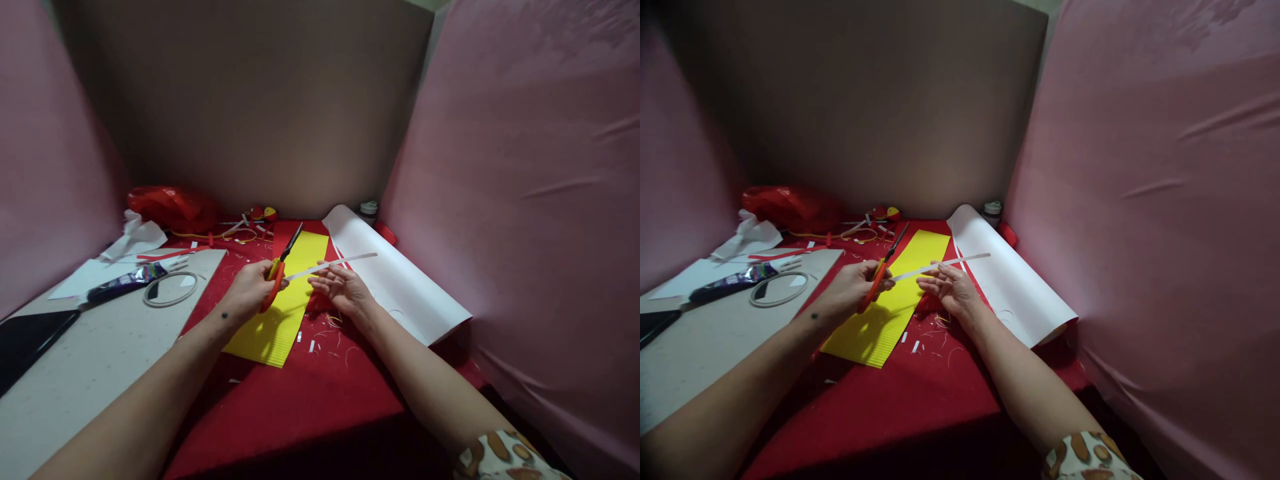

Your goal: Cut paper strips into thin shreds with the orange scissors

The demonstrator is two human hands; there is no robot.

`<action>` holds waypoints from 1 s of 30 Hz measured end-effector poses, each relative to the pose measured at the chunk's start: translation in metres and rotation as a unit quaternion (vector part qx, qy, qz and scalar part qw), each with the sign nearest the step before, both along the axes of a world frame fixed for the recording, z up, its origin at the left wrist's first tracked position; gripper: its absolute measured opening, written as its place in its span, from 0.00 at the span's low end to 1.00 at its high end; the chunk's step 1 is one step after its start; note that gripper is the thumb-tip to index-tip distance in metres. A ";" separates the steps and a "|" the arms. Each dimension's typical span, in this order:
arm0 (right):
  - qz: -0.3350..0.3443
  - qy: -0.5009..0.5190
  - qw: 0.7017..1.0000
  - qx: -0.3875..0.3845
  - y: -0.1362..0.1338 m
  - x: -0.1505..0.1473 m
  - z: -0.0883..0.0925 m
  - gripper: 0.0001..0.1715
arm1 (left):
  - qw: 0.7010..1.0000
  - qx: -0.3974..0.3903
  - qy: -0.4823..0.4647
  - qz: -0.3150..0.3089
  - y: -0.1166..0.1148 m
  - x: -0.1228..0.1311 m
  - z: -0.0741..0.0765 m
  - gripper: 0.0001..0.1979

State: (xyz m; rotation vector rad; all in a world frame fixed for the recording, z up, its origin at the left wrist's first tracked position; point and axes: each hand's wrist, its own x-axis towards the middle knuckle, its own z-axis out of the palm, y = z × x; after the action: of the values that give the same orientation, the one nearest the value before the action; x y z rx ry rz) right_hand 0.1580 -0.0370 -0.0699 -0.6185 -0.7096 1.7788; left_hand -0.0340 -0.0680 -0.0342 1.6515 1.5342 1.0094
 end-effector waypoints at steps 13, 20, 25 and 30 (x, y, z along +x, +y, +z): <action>0.026 -0.033 0.999 0.028 -0.004 -0.001 0.002 0.08 | 0.990 0.040 0.137 -0.005 0.001 0.007 -0.013 0.09; 0.036 -0.028 0.999 0.019 -0.001 0.001 0.003 0.14 | 0.984 0.048 0.170 0.012 0.001 0.008 -0.014 0.11; 0.032 -0.029 0.999 0.024 -0.002 0.001 0.004 0.12 | 0.983 0.046 0.180 0.012 0.000 0.008 -0.012 0.11; 0.034 -0.031 0.999 0.021 0.000 0.001 0.002 0.11 | 0.980 0.044 0.191 0.017 -0.003 0.008 -0.008 0.10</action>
State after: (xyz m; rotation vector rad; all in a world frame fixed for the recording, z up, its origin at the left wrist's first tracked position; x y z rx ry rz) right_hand 0.1589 -0.0373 -0.0677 -0.6299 -0.8170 1.8086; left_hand -0.0262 -0.0706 -0.0418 1.9746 1.7884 0.8174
